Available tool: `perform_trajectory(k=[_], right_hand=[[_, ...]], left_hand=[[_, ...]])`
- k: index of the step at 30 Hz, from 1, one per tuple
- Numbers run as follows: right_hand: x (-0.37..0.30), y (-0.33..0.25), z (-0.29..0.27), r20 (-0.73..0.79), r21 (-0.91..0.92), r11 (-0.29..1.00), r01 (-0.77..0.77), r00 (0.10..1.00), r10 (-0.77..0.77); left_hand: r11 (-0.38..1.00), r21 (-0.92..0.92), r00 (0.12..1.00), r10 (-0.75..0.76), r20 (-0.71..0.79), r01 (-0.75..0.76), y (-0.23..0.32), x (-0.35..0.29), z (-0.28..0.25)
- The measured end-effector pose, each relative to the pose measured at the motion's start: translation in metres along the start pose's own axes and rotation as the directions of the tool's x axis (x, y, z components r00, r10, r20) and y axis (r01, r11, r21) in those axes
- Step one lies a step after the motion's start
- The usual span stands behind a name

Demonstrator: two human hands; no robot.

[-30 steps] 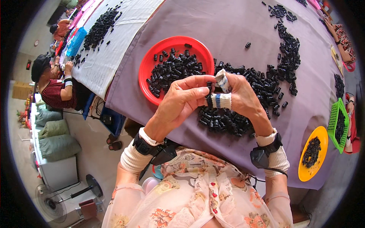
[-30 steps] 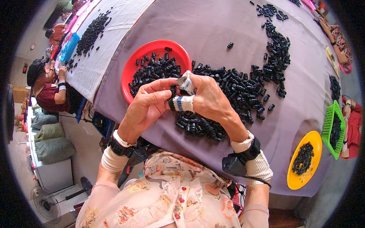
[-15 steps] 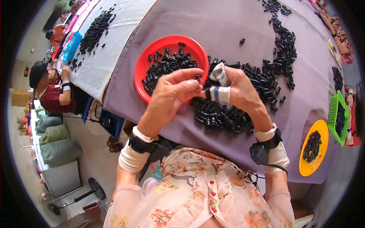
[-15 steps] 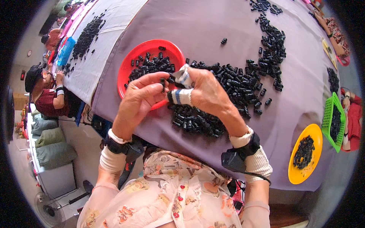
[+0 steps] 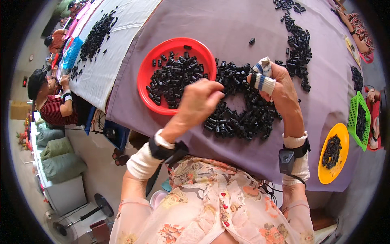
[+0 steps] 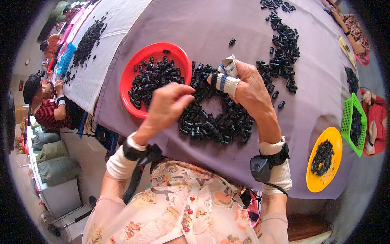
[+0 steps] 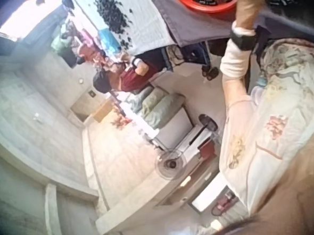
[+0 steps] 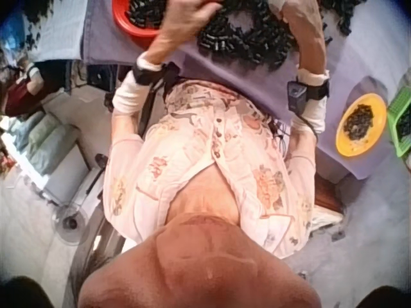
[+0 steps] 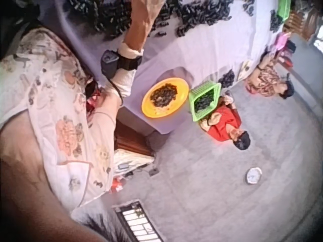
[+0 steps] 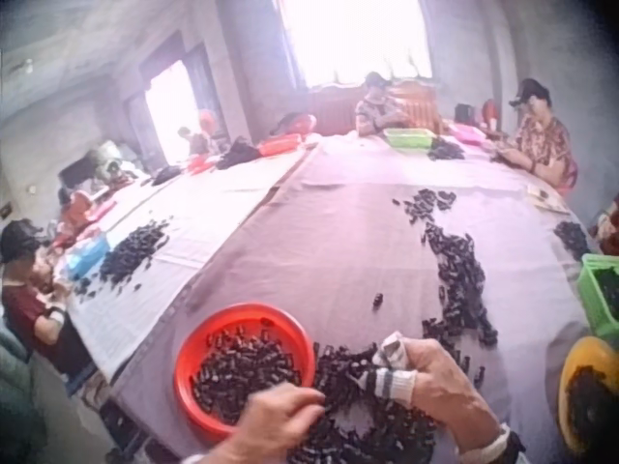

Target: The person assembles cord locks by hand, picking up a spring and a housing from a red plate, inserting the spring into the housing, and then placing the assembled unit onto a pile on the table.

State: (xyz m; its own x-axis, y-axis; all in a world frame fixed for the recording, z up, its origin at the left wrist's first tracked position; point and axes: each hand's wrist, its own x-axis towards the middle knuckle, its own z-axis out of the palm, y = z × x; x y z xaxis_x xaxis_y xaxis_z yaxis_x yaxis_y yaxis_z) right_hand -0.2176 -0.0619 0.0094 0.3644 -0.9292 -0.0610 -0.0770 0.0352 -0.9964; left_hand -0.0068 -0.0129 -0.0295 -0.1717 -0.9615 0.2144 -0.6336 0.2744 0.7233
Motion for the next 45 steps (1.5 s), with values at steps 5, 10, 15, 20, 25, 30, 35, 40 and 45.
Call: perform_trajectory(k=[5, 10, 15, 20, 25, 30, 35, 40, 45], right_hand=[[-0.004, 0.007, -0.001, 0.004, -0.074, 0.997, -0.003, 1.0, 0.003], [-0.008, 0.014, -0.005, 0.02, -0.019, 0.999, -0.034, 0.999, 0.034], [-0.006, 0.022, -0.005, 0.029, 0.009, 0.999, -0.033, 0.999, 0.033], [-0.006, 0.013, -0.001, 0.035, -0.009, 0.999, -0.051, 0.998, 0.051], [-0.008, 0.006, 0.011, 0.084, 0.004, 0.997, -0.071, 0.994, 0.07], [-0.006, -0.006, 0.037, 0.26, 0.011, 1.0, -0.002, 0.966, -0.001], [0.002, -0.016, 0.055, 0.285, -0.08, 0.989, 0.124, 0.953, -0.097], [0.007, -0.017, 0.062, 0.272, -0.094, 0.99, 0.109, 0.959, -0.079], [0.009, -0.02, 0.068, 0.267, -0.036, 0.995, 0.092, 0.96, -0.08]], left_hand=[[0.916, 0.395, 0.996, 0.036, 0.086, -0.067, -0.002, 0.017, 0.057], [0.859, 0.49, 0.988, 0.116, 0.099, -0.149, -0.01, 0.02, 0.071], [0.834, 0.483, 0.963, 0.209, 0.17, -0.266, -0.014, 0.01, 0.072], [0.993, -0.108, 0.989, -0.034, 0.143, 0.05, 0.0, 0.01, 0.041], [-0.029, -0.926, 0.878, -0.308, 0.367, 0.377, 0.0, 0.002, -0.01], [-0.203, -0.934, 0.913, -0.228, 0.338, 0.295, 0.005, -0.009, -0.02], [-0.299, -0.911, 0.917, -0.194, 0.348, 0.282, 0.009, -0.012, -0.028], [-0.33, -0.909, 0.924, -0.195, 0.329, 0.254, 0.01, -0.014, -0.033], [-0.351, -0.907, 0.938, -0.166, 0.304, 0.231, 0.01, -0.016, -0.038]])
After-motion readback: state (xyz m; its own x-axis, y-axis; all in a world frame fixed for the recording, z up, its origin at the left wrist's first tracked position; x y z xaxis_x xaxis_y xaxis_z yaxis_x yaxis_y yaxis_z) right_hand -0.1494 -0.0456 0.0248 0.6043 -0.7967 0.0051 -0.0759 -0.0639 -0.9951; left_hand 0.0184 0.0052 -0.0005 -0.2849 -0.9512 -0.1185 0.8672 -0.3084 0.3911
